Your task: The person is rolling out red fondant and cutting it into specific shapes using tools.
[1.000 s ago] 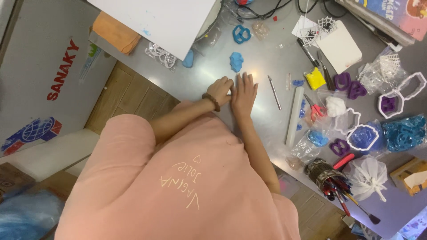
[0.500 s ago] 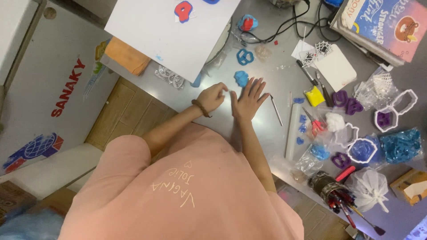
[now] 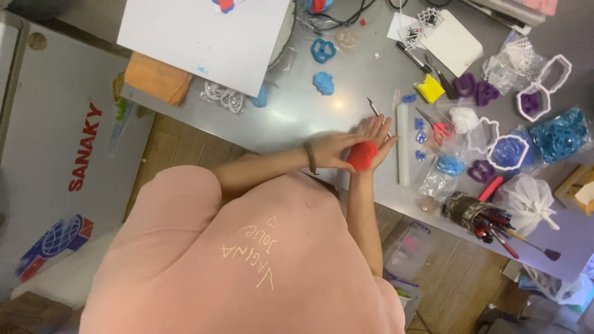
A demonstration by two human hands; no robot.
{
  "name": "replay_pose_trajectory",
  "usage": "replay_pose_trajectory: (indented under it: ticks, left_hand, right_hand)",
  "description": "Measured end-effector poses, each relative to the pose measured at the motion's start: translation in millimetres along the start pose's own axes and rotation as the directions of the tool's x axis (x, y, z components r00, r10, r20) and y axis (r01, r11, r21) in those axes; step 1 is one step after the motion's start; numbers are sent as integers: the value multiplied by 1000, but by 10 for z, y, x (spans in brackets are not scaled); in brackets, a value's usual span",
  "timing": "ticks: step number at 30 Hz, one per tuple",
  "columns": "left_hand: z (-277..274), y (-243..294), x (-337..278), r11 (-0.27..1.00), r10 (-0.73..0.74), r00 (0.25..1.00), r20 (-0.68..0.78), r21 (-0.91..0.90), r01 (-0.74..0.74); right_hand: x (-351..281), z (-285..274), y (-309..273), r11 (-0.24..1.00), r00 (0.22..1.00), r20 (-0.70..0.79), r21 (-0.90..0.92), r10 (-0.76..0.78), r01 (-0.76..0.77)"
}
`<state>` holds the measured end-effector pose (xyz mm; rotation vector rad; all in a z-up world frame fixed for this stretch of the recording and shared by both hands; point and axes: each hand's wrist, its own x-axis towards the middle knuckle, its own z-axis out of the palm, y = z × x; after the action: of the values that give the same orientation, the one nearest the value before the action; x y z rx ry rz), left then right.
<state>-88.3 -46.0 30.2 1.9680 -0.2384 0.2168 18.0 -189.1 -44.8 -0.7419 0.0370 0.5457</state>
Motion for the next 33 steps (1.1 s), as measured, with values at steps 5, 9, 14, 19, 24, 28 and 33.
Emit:
replay_pose_trajectory:
  ticks: [5,9,14,19,24,28,33]
  left_hand:
    - [17,350,118,994,-107,992,-67,-27,106]
    - [-156,414,289,881,-350,937,16,-335,334]
    - [63,324,308,638,-425,856,293,-574,513]
    - [-102,712,466,565,-490,802,340,-577,590]
    - [-134,953,546,882,-452,892,-13,-160,444]
    - [-173,869,560,867,-475,855,-209,-280,413]
    - [50,582,556,535,-445,871,-209,-842,71]
  right_hand:
    - [-81,3,-257,980,973,-174,-151,-154,128]
    - [-331,522,-683,937,966,-1,-244,-259,251]
    - [-428,822,-727,952,907,399,-306,133,-5]
    - [-295,937,-881,962,902,402,145,157,-232]
    - [-78,1385,-1350,971,857,513,177,49,-161]
    - [75,1191,-1211,990,911,410,-110,-34,86]
    - [-354,1561,-999,229,782,591,-747,-199,624]
